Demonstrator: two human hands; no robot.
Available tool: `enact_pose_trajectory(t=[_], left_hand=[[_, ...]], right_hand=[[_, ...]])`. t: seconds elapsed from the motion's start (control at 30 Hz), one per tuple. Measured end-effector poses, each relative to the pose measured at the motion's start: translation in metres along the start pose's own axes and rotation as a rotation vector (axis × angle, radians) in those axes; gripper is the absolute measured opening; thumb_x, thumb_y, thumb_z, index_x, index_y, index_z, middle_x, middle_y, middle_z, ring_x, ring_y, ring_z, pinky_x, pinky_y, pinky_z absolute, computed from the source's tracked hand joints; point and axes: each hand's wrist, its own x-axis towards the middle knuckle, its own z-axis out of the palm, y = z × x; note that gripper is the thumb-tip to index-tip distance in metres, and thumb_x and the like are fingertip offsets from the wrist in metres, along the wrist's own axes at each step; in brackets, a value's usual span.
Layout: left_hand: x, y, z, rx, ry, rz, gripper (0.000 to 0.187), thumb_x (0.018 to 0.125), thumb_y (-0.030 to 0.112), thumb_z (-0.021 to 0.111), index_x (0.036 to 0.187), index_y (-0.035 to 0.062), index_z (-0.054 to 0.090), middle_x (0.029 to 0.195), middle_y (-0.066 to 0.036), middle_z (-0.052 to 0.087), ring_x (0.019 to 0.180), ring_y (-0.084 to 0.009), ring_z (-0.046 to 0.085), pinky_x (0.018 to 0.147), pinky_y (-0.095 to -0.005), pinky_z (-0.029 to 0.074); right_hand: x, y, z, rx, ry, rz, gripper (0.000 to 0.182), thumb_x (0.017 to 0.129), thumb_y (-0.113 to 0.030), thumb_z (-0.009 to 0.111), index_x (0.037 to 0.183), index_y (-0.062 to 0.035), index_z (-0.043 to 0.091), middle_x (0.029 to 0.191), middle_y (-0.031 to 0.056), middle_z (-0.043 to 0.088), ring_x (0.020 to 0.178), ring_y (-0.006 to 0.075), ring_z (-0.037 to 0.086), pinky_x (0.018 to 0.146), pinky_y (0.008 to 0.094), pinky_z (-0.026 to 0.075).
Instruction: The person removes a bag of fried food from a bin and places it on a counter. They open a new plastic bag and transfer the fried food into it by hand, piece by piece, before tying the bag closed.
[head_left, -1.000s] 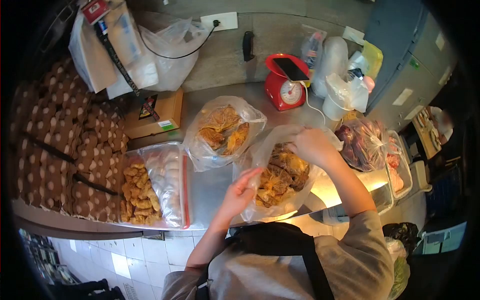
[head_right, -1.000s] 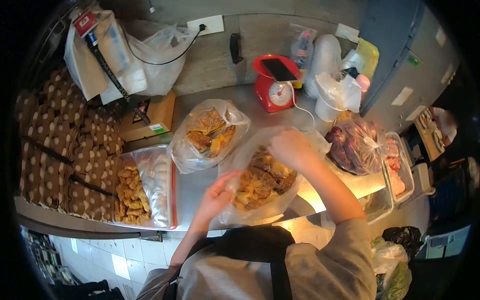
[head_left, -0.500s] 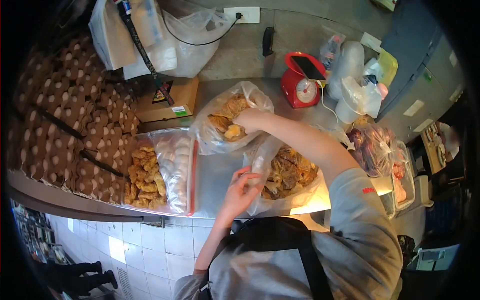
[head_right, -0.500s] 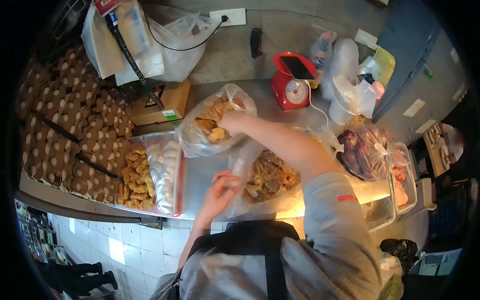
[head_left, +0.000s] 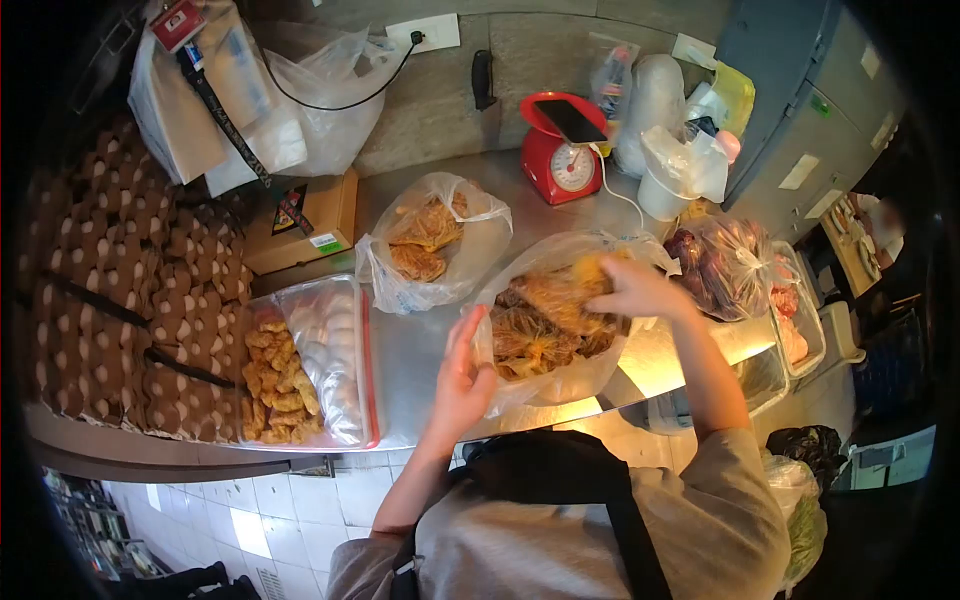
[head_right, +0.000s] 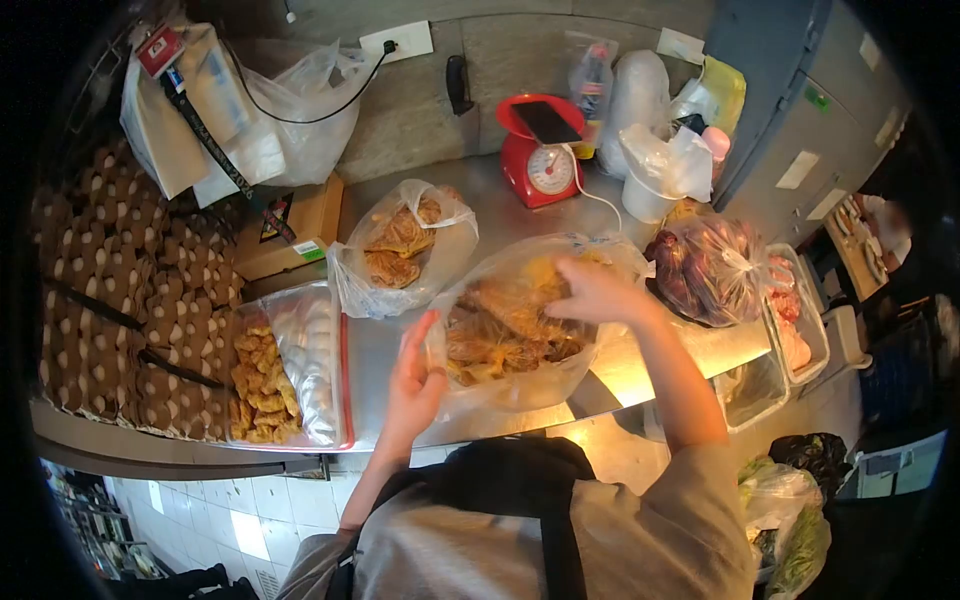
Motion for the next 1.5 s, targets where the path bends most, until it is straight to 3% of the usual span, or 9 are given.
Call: enact_pose_trajectory(t=[0.07, 0.3, 0.37, 0.53, 0.73, 0.87, 1.07, 1.33, 1.5], left_hand=[[-0.004, -0.003, 0.0, -0.05, -0.019, -0.035, 0.063, 0.065, -0.008, 0.039, 0.127, 0.0002, 0.033, 0.127, -0.015, 0.037, 0.121, -0.0259, 0.032, 0.1, -0.0313, 0.022], [-0.001, -0.011, -0.016, 0.16, 0.014, -0.025, 0.056, 0.07, 0.003, 0.052, 0.124, 0.006, 0.041, 0.128, -0.02, 0.033, 0.121, -0.0345, 0.03, 0.1, -0.0371, 0.024], [0.023, -0.006, -0.031, 0.779, 0.351, 0.051, 0.048, 0.072, 0.021, 0.062, 0.117, 0.0073, 0.05, 0.132, -0.022, 0.026, 0.121, -0.0424, 0.024, 0.1, -0.0463, 0.023], [0.054, -0.061, -0.053, 1.108, 0.472, -0.019, 0.048, 0.071, 0.035, 0.063, 0.109, 0.0074, 0.056, 0.135, -0.026, 0.017, 0.122, -0.0464, 0.017, 0.098, -0.0535, 0.02], [0.025, -0.068, -0.058, 0.937, 0.47, -0.191, 0.048, 0.069, 0.033, 0.066, 0.108, 0.0066, 0.057, 0.135, -0.028, 0.016, 0.123, -0.0461, 0.016, 0.098, -0.0524, 0.021], [0.005, 0.035, -0.035, 0.579, 0.301, 0.119, 0.049, 0.07, 0.034, 0.066, 0.111, 0.0085, 0.055, 0.132, -0.031, 0.018, 0.122, -0.0467, 0.018, 0.098, -0.0515, 0.022], [0.02, -0.029, 0.009, 0.679, -0.128, -0.165, 0.035, 0.076, 0.016, 0.058, 0.11, 0.012, 0.054, 0.122, -0.032, 0.035, 0.112, -0.0443, 0.038, 0.09, -0.0448, 0.036], [0.024, -0.044, -0.003, 0.363, -0.018, -0.075, 0.046, 0.073, 0.002, 0.042, 0.119, 0.0084, 0.043, 0.117, -0.025, 0.043, 0.099, -0.0409, 0.047, 0.085, -0.0411, 0.041], [0.023, -0.014, 0.002, 0.391, -0.049, -0.129, 0.049, 0.073, 0.002, 0.042, 0.122, 0.0091, 0.04, 0.117, -0.025, 0.042, 0.102, -0.0396, 0.046, 0.087, -0.0398, 0.039]], right_hand=[[0.012, 0.048, 0.071, -0.395, 0.364, 0.177, 0.05, 0.072, -0.029, 0.062, 0.11, 0.0009, 0.049, 0.103, 0.022, 0.05, 0.093, 0.0275, 0.052, 0.078, 0.034, 0.043], [0.039, -0.056, 0.019, -0.527, 0.29, -0.102, 0.042, 0.077, -0.029, 0.057, 0.106, -0.0001, 0.053, 0.091, 0.016, 0.05, 0.089, 0.0292, 0.053, 0.076, 0.036, 0.045], [0.089, -0.065, 0.033, -0.539, 0.348, -0.341, 0.036, 0.077, -0.026, 0.056, 0.1, 0.0014, 0.055, 0.091, 0.0128, 0.053, 0.084, 0.0298, 0.055, 0.072, 0.0373, 0.046], [0.226, -0.072, 0.067, -0.52, -0.11, -0.144, 0.019, 0.071, -0.01, 0.056, 0.085, 0.0006, 0.061, 0.101, 0.0136, 0.055, 0.098, 0.0263, 0.053, 0.078, 0.0332, 0.045], [0.295, -0.026, 0.09, -0.784, 0.028, -0.208, 0.077, 0.05, -0.015, 0.075, 0.115, 0.0008, 0.038, 0.1, 0.0181, 0.055, 0.09, 0.0322, 0.056, 0.075, 0.0384, 0.046], [0.285, -0.047, 0.078, -0.781, -0.141, -0.244, 0.067, 0.055, -0.012, 0.071, 0.113, 0.0, 0.039, 0.098, 0.0185, 0.054, 0.088, 0.0332, 0.056, 0.073, 0.0401, 0.046], [0.159, -0.118, 0.003, -0.484, 0.172, -0.526, 0.042, 0.066, -0.011, 0.059, 0.104, -0.0009, 0.043, 0.093, 0.0171, 0.051, 0.087, 0.033, 0.053, 0.072, 0.0402, 0.044], [0.039, -0.053, -0.002, -0.215, -0.047, -0.561, 0.034, 0.068, -0.005, 0.052, 0.102, -0.0057, 0.051, 0.098, 0.0113, 0.049, 0.094, 0.0289, 0.047, 0.079, 0.0375, 0.04], [0.055, -0.015, 0.062, -0.661, 0.155, -0.413, 0.037, 0.073, -0.004, 0.048, 0.109, -0.0098, 0.052, 0.103, 0.0097, 0.048, 0.109, 0.0297, 0.038, 0.091, 0.0397, 0.03]])
